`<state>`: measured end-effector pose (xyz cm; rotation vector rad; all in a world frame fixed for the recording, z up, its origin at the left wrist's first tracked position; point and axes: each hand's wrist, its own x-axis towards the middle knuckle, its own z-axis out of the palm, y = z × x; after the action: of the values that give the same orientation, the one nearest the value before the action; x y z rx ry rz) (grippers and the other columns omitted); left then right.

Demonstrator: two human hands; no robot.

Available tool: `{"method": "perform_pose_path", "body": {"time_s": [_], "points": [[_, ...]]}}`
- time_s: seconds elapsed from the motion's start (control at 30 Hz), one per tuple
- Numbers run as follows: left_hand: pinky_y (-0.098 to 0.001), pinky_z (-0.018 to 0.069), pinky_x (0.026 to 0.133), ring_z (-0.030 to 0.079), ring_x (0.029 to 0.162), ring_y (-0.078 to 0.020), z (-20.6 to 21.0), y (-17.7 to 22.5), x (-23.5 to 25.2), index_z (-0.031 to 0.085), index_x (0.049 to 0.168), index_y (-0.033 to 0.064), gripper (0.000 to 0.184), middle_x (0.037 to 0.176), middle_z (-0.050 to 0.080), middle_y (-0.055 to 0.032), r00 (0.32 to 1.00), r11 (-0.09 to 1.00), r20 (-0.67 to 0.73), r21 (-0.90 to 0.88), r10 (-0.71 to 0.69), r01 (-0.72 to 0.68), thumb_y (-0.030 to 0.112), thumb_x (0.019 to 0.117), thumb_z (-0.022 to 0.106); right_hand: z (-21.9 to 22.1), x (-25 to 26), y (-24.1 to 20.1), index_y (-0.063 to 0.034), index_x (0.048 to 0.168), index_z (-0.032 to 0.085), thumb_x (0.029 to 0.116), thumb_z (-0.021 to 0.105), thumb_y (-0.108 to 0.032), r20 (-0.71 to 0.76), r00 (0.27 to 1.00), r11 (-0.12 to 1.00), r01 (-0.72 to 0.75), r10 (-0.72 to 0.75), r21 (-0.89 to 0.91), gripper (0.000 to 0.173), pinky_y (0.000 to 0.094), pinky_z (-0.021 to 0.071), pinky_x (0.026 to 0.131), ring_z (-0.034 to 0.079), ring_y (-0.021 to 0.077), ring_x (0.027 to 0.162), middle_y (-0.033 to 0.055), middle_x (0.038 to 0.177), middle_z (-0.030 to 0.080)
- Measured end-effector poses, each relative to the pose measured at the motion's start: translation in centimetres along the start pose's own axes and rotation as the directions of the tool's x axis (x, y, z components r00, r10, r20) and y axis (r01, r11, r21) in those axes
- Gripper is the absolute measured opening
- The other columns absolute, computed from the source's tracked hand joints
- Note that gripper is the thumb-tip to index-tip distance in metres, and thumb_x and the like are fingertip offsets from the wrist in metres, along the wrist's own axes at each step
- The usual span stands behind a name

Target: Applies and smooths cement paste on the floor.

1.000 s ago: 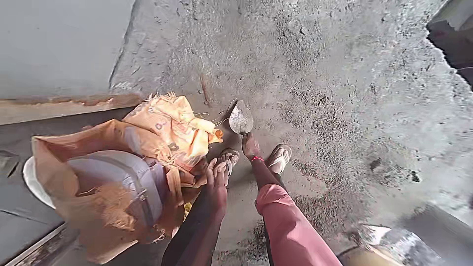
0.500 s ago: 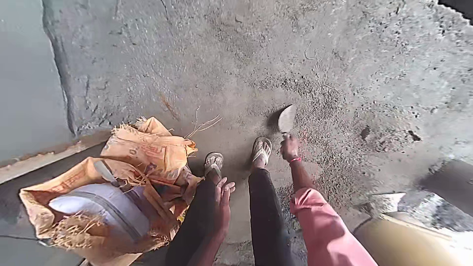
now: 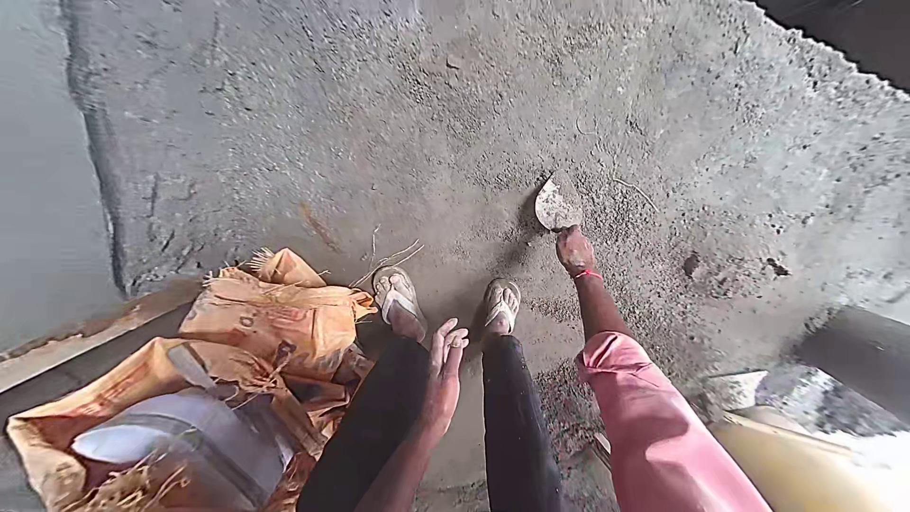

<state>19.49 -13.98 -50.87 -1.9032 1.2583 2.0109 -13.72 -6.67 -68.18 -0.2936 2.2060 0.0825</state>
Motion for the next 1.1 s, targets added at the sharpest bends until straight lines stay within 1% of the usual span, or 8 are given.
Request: {"method": "perform_pose_path", "body": {"time_s": [0.13, 0.27, 0.5, 0.57, 0.67, 0.73, 0.83, 1.1], "points": [[-0.0412, 0.057, 0.094, 0.064, 0.12, -0.0225, -0.2, 1.6, 1.6, 0.045, 0.149, 0.0088, 0.047, 0.133, 0.065, -0.0098, 0.997, 0.997, -0.05, -0.057, 0.057, -0.06, 0.03, 0.108, 0.039, -2.0, 1.1, -0.7, -0.0039, 0.13, 0.061, 0.1048, 0.043, -0.038, 0.018, 0.999, 0.997, 0.032, -0.031, -0.07, 0.046, 0.0613, 0.0529, 0.095, 0.068, 0.0395, 0.112, 0.0222, 0.118, 0.07], [-0.0406, 0.0571, 0.093, 0.064, 0.119, -0.0223, -0.8, 2.1, 1.5, 0.047, 0.148, 0.0087, 0.046, 0.132, 0.065, -0.0096, 0.996, 0.996, -0.068, -0.066, 0.051, -0.055, 0.03, 0.1078, 0.038, -1.9, -0.6, -0.5, -0.0094, 0.13, 0.065, 0.106, 0.041, -0.034, 0.057, 0.995, 0.994, 0.088, -0.084, -0.065, 0.042, 0.061, 0.0513, 0.098, 0.067, 0.0382, 0.114, 0.0203, 0.121, 0.07], [-0.041, 0.0564, 0.095, 0.064, 0.121, -0.0231, -0.7, 2.4, 1.4, 0.048, 0.146, 0.0082, 0.045, 0.133, 0.064, -0.0105, 0.999, 0.996, -0.05, -0.088, 0.006, -0.01, 0.031, 0.1086, 0.037, -2.7, 1.7, 0.9, -0.006, 0.12, 0.063, 0.1059, 0.043, -0.047, 0.126, 0.992, 0.997, 0.016, -0.026, 0.08, 0.048, 0.0579, 0.0556, 0.067, 0.067, 0.0352, 0.073, 0.0202, 0.092, 0.068], [-0.0414, 0.056, 0.096, 0.064, 0.121, -0.0232, -0.4, 2.7, 1.6, 0.049, 0.145, 0.007, 0.045, 0.132, 0.065, -0.0112, 0.999, 0.996, -0.051, -0.087, 0.018, -0.022, 0.029, 0.1087, 0.037, -5.1, 2.2, 0.0, -0.0009, 0.119, 0.063, 0.1053, 0.045, -0.046, 0.025, 1.0, 0.982, -0.005, 0.0, 0.188, 0.051, 0.0599, 0.0546, 0.067, 0.066, 0.0372, 0.073, 0.0222, 0.09, 0.067], [-0.0411, 0.0561, 0.095, 0.064, 0.12, -0.0238, -0.3, 2.5, 1.0, 0.049, 0.145, 0.0059, 0.045, 0.132, 0.064, -0.0119, 0.999, 0.998, -0.046, -0.065, 0.003, -0.006, 0.029, 0.1086, 0.037, -6.9, 1.1, -1.8, 0.0002, 0.147, 0.044, 0.1081, 0.039, -0.041, -0.287, 0.935, 0.953, -0.127, 0.207, 0.275, 0.057, 0.0616, 0.0536, 0.093, 0.068, 0.0425, 0.109, 0.0264, 0.118, 0.068], [-0.0413, 0.0559, 0.096, 0.063, 0.121, -0.0237, 0.0, 2.7, 1.6, 0.048, 0.146, 0.0067, 0.046, 0.132, 0.064, -0.0114, 0.999, 0.998, -0.034, -0.052, 0.016, -0.018, 0.03, 0.1085, 0.037, -6.5, 0.0, -1.7, -0.003, 0.149, 0.041, 0.1082, 0.04, -0.04, -0.347, 0.919, 0.962, -0.102, 0.189, 0.254, 0.055, 0.0619, 0.0543, 0.089, 0.069, 0.0429, 0.106, 0.0255, 0.114, 0.069], [-0.0413, 0.0566, 0.096, 0.064, 0.12, -0.0231, 0.0, 2.5, 1.4, 0.049, 0.146, 0.008, 0.045, 0.132, 0.065, -0.0102, 0.999, 0.999, -0.032, -0.036, 0.024, -0.025, 0.032, 0.109, 0.038, -1.4, -4.0, 2.3, -0.0063, 0.136, 0.051, 0.1067, 0.041, -0.047, -0.17, 0.985, 0.998, 0.02, -0.01, 0.062, 0.051, 0.0654, 0.0555, 0.075, 0.07, 0.0432, 0.089, 0.0228, 0.097, 0.07], [-0.0406, 0.0569, 0.097, 0.064, 0.122, -0.0224, 0.5, 1.5, 0.8, 0.048, 0.147, 0.0092, 0.045, 0.135, 0.064, -0.0093, 1.0, 1.0, -0.007, -0.022, -0.016, 0.016, 0.032, 0.1094, 0.039, 11.5, -13.6, 9.5, -0.0133, 0.132, 0.054, 0.1042, 0.039, -0.046, 0.257, 0.966, 0.99, 0.028, 0.008, -0.135, 0.046, 0.0591, 0.0571, 0.081, 0.072, 0.0355, 0.097, 0.0152, 0.102, 0.073]]}}
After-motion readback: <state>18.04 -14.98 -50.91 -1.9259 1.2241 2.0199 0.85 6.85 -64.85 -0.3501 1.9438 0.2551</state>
